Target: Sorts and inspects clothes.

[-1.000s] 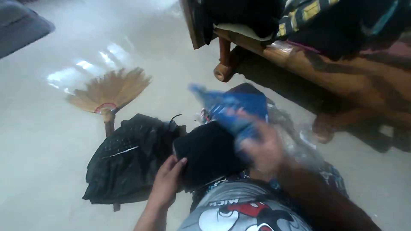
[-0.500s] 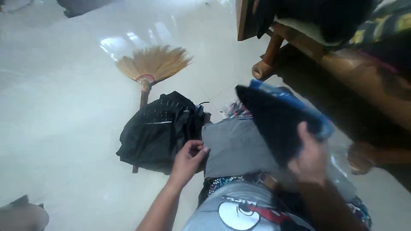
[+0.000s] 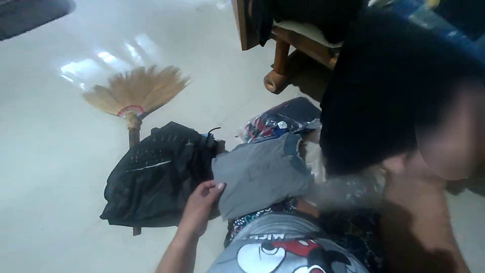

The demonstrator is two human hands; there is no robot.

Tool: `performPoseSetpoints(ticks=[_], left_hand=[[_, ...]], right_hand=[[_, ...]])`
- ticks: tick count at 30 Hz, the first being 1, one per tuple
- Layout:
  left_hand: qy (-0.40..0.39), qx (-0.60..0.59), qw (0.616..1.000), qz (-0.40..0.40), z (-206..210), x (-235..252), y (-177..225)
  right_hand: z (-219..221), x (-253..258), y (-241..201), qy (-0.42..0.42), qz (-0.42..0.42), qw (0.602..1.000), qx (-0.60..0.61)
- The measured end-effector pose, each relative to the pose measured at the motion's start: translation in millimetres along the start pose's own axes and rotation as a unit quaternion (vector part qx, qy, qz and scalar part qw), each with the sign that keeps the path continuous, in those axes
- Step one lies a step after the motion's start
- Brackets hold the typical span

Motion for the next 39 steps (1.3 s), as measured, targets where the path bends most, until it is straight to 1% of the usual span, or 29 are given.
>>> performPoseSetpoints(ticks=[5, 8, 10, 12, 14, 16, 18, 19, 21, 22, 23, 24, 25, 27, 28, 29, 31, 33, 35, 37, 39], left_hand=[[0.007, -0.012, 1.000, 0.015, -2, -2, 4], [0.007, -0.033, 0.999, 0.024, -4, -3, 9], [-0.004, -0.051, 0.999, 0.016, -4, -4, 11], [-0.015, -0.074, 0.997, 0.003, -5, -7, 13], [-0.027, -0.109, 0.994, -0.007, -3, -9, 15], [-0.039, -0.164, 0.985, -0.023, 5, -13, 23], [-0.066, -0.236, 0.969, -0.040, 20, -22, 41], [-0.087, -0.265, 0.959, -0.041, 32, -28, 53], [-0.122, -0.289, 0.949, -0.027, 58, -40, 78], [-0.143, -0.286, 0.947, -0.010, 71, -43, 88], [-0.161, -0.272, 0.949, 0.011, 81, -43, 95], [-0.179, -0.253, 0.950, 0.033, 88, -41, 100], [-0.199, -0.236, 0.950, 0.054, 91, -39, 104], [-0.231, -0.189, 0.949, 0.095, 89, -35, 108], [-0.230, -0.152, 0.954, 0.120, 83, -33, 106], [-0.202, -0.105, 0.962, 0.151, 76, -29, 102], [-0.100, 0.029, 0.971, 0.214, 58, -16, 83], [-0.032, 0.187, 0.952, 0.239, 45, -3, 56], [-0.020, 0.277, 0.930, 0.239, 39, 5, 29], [-0.026, 0.305, 0.923, 0.233, 38, 8, 11], [-0.016, 0.302, 0.923, 0.237, 38, 7, 1]], right_hand=[[27, -37, 31, 0.040, 0.073, 0.995, -0.063], [39, -42, 52, 0.012, 0.142, 0.988, -0.065], [40, -41, 58, 0.009, 0.182, 0.982, -0.048], [41, -39, 56, 0.003, 0.178, 0.983, -0.037], [43, -42, 53, -0.009, 0.156, 0.987, -0.030], [47, -57, 55, -0.010, 0.154, 0.985, -0.070], [62, -81, 63, -0.049, 0.164, 0.975, -0.140], [72, -95, 68, -0.089, 0.176, 0.966, -0.166], [92, -122, 83, -0.192, 0.204, 0.944, -0.174], [100, -133, 91, -0.249, 0.187, 0.936, -0.163], [106, -139, 98, -0.282, 0.157, 0.932, -0.164], [108, -140, 100, -0.276, 0.146, 0.934, -0.172], [105, -136, 100, -0.238, 0.159, 0.942, -0.173], [92, -123, 102, -0.096, 0.229, 0.956, -0.157], [83, -116, 104, -0.024, 0.274, 0.954, -0.117], [74, -109, 106, 0.025, 0.310, 0.949, -0.059], [60, -94, 105, 0.075, 0.342, 0.935, 0.063], [44, -78, 102, 0.111, 0.321, 0.929, 0.145], [21, -65, 103, 0.152, 0.285, 0.928, 0.185], [-3, -55, 104, 0.185, 0.256, 0.929, 0.194], [-24, -49, 101, 0.225, 0.237, 0.928, 0.178]])
Point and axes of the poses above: each hand's wrist, its own x-axis towards the middle knuckle, its own z-axis out of the palm, y = z × x, the point moved 5 cm from there along x, towards the middle knuckle, and after that the axes turned 1 degree about y, right-handed, at the moved point
